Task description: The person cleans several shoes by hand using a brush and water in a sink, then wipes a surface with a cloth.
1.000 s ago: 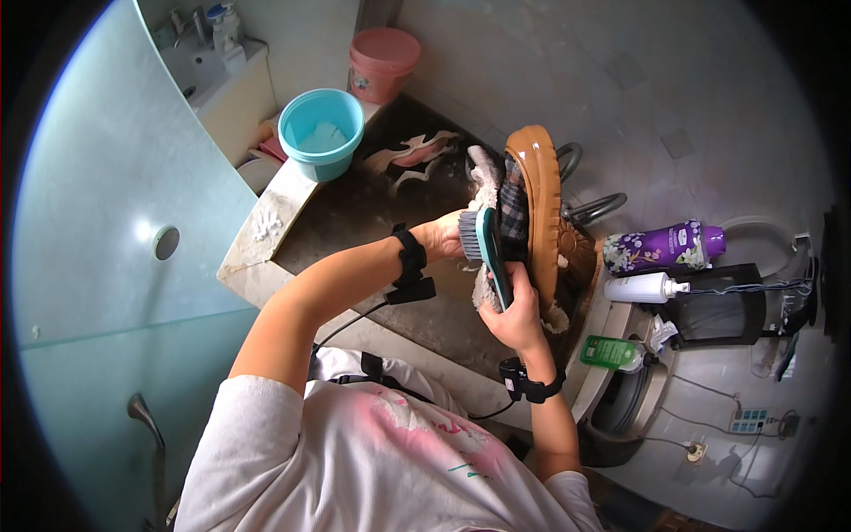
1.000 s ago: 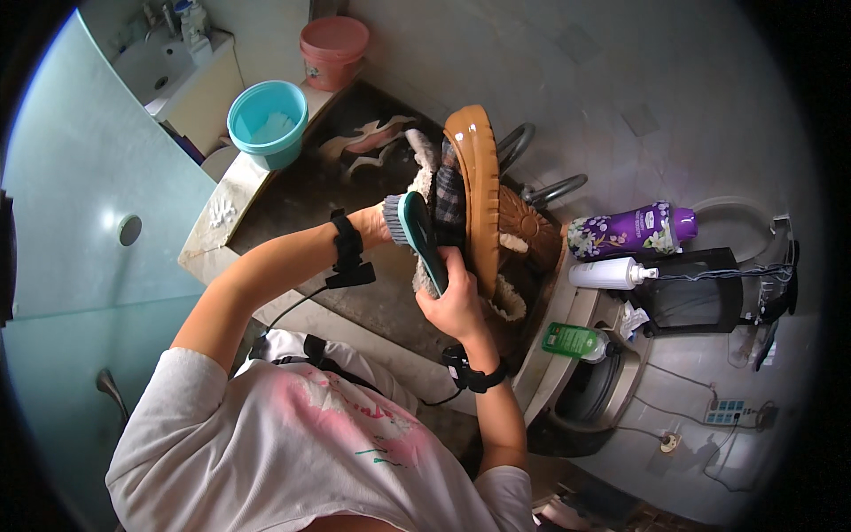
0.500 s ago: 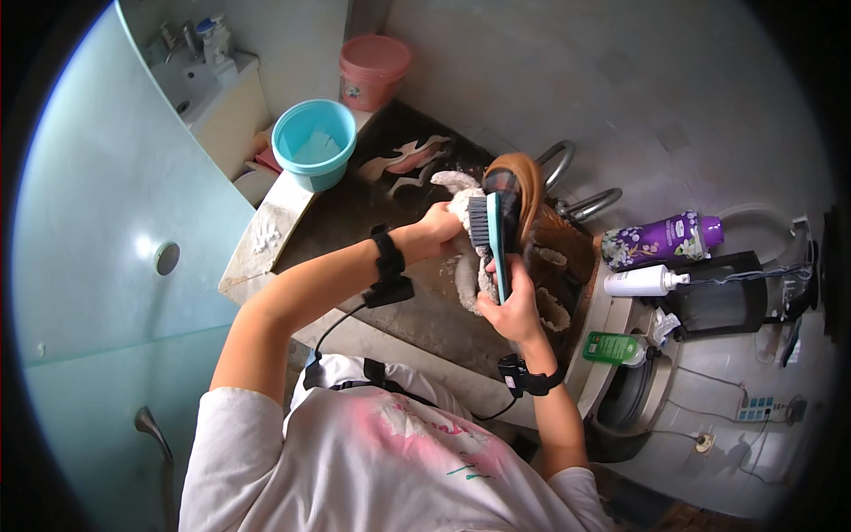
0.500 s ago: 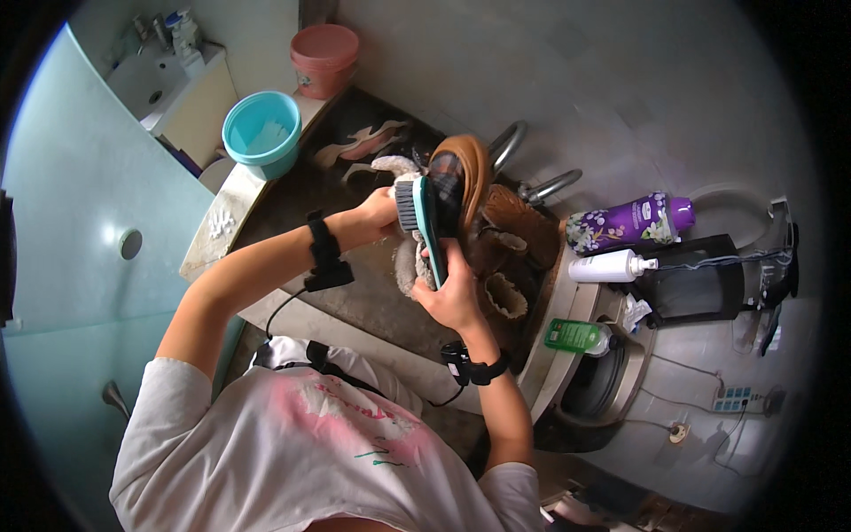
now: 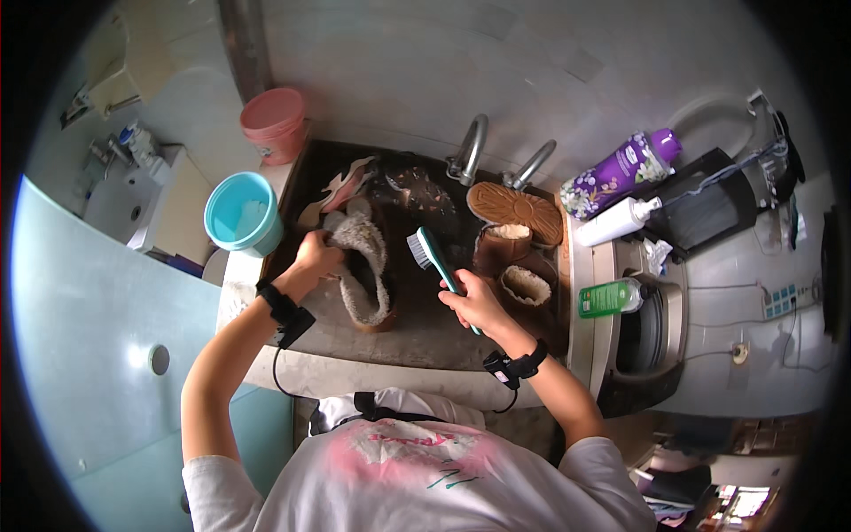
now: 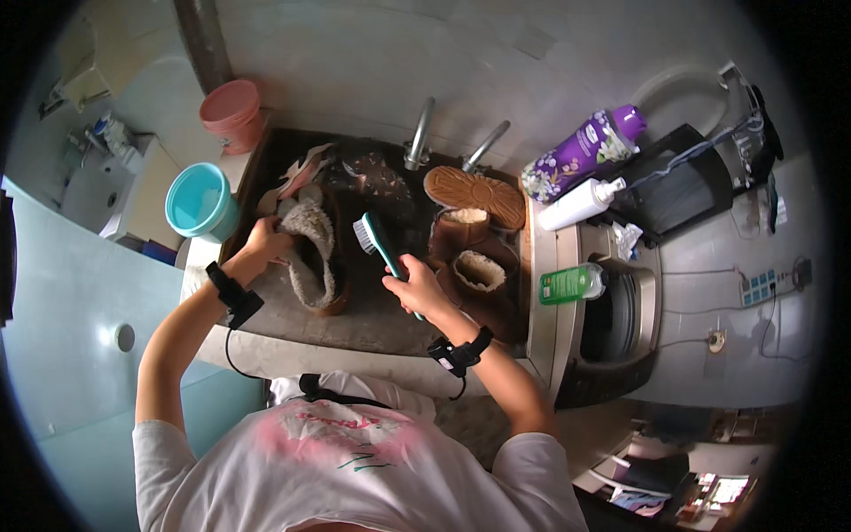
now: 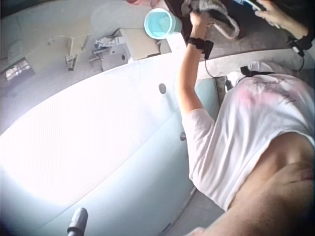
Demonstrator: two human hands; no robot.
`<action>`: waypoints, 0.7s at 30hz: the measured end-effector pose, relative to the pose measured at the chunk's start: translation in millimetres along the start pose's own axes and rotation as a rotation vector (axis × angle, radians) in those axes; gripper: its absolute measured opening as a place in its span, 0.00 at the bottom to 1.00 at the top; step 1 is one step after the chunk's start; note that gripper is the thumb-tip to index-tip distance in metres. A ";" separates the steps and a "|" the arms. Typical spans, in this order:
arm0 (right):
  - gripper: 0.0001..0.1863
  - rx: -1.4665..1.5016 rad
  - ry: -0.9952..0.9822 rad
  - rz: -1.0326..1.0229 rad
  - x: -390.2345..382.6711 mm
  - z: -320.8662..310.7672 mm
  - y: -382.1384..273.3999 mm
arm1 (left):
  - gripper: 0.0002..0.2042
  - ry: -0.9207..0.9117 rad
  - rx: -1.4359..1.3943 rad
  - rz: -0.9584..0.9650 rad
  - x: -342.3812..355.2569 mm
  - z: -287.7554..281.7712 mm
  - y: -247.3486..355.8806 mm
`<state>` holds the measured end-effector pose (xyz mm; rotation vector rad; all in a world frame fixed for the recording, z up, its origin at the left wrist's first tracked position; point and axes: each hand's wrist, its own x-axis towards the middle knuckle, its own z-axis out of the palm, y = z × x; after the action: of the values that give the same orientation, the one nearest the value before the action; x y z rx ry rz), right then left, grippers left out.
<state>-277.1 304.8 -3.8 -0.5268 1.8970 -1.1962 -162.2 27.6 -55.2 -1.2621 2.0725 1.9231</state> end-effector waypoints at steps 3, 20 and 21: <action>0.11 -0.031 0.030 0.050 -5.6 -11.6 7.6 | 0.25 -0.049 -0.004 -0.029 2.2 -8.9 3.8; 0.14 -0.526 0.416 -0.103 -38.7 -81.1 22.9 | 0.24 -0.227 0.091 0.063 9.4 -7.8 3.4; 0.14 -0.584 0.514 -0.161 -44.8 -89.5 28.0 | 0.26 -0.202 0.128 0.065 6.0 0.5 8.7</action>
<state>-321.6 397.8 9.7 -0.7398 2.7171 -0.9143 -171.5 24.0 -51.4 -0.9434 2.1181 1.8229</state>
